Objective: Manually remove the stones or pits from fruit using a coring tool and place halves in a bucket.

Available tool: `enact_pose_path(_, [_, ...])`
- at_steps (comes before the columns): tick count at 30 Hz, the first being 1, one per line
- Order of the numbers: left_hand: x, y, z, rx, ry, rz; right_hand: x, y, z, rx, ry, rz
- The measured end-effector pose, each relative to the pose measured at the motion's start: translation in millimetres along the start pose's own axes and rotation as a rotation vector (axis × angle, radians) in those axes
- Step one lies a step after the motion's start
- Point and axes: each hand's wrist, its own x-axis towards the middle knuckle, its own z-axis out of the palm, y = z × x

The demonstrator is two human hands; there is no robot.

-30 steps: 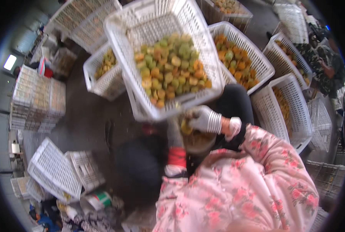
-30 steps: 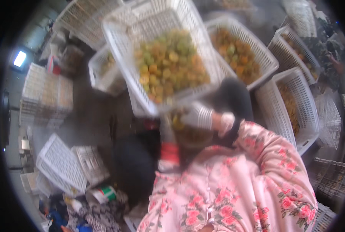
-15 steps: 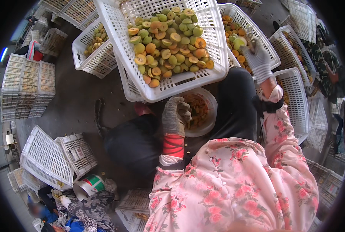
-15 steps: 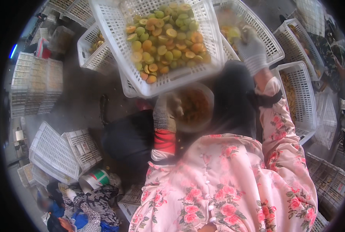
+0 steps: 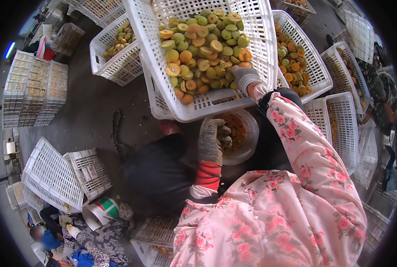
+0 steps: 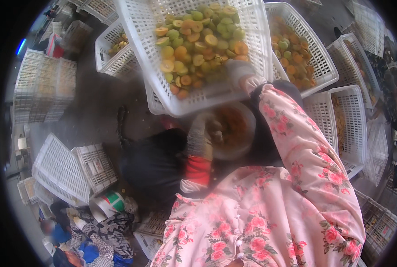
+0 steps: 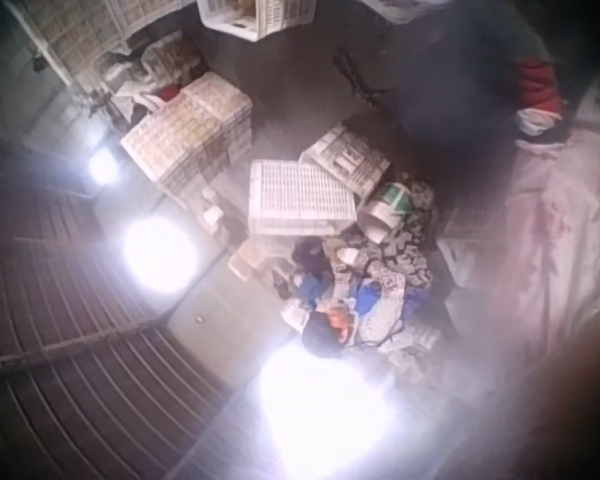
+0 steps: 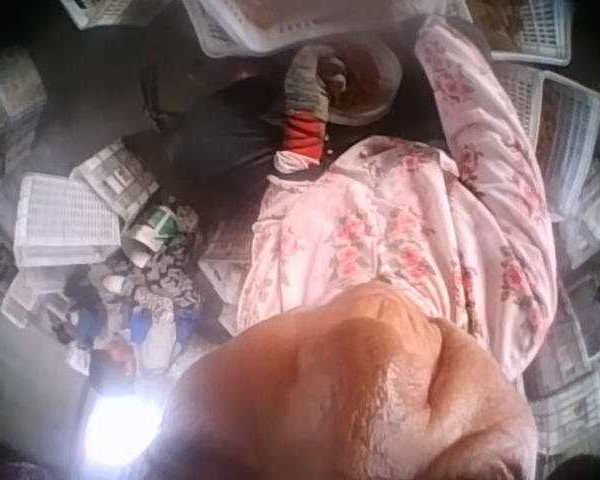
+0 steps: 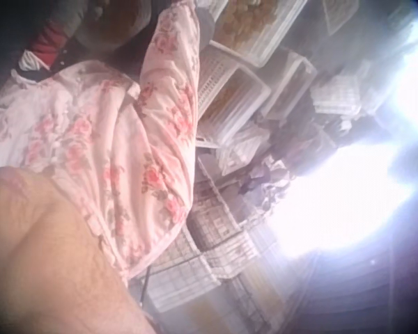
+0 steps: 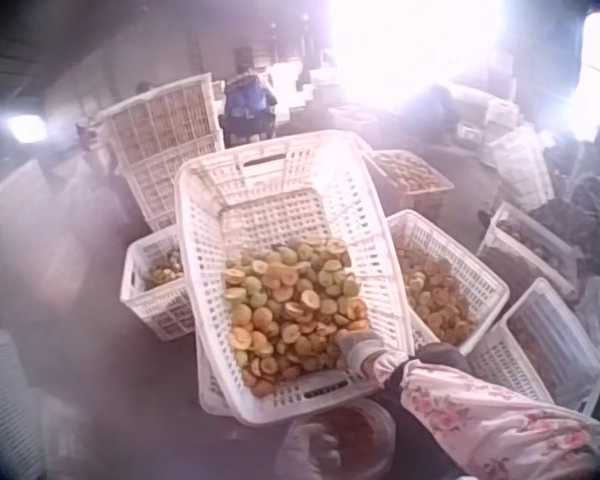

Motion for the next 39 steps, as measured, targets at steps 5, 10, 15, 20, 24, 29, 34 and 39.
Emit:
enact_pose_path(5, [-7, 0, 2, -0.141, 0.175, 0.087, -48, -12, -7, 0.095, 0.187, -0.352])
enact_pose_path(10, [32, -28, -43, 0.217, -0.073, 0.299, -158, -35, -20, 0.149, 0.004, -0.736])
enact_pose_path(15, [4, -17, -11, -0.092, 0.105, 0.432, -195, -41, -18, 0.361, -0.09, -0.551])
enact_pose_path(20, [-8, 4, 7, -0.191, -0.039, 0.329, -206, -33, -5, 0.321, -0.085, -0.559])
enact_pose_path(24, [-15, 9, 10, -0.298, 0.022, 0.306, -212, -41, -9, 0.219, -0.167, -0.525])
enact_pose_path(29, [-10, 12, -4, -0.166, 0.058, 0.344, -222, -34, -18, 0.26, -0.357, -0.582])
enact_pose_path(34, [-5, 3, -9, 0.486, 0.107, 0.787, -211, -38, -22, 0.278, -0.173, -0.531])
enact_pose_path(39, [-15, 19, -4, 0.066, -0.065, 0.448, -213, -37, -14, 0.156, -0.196, -0.654])
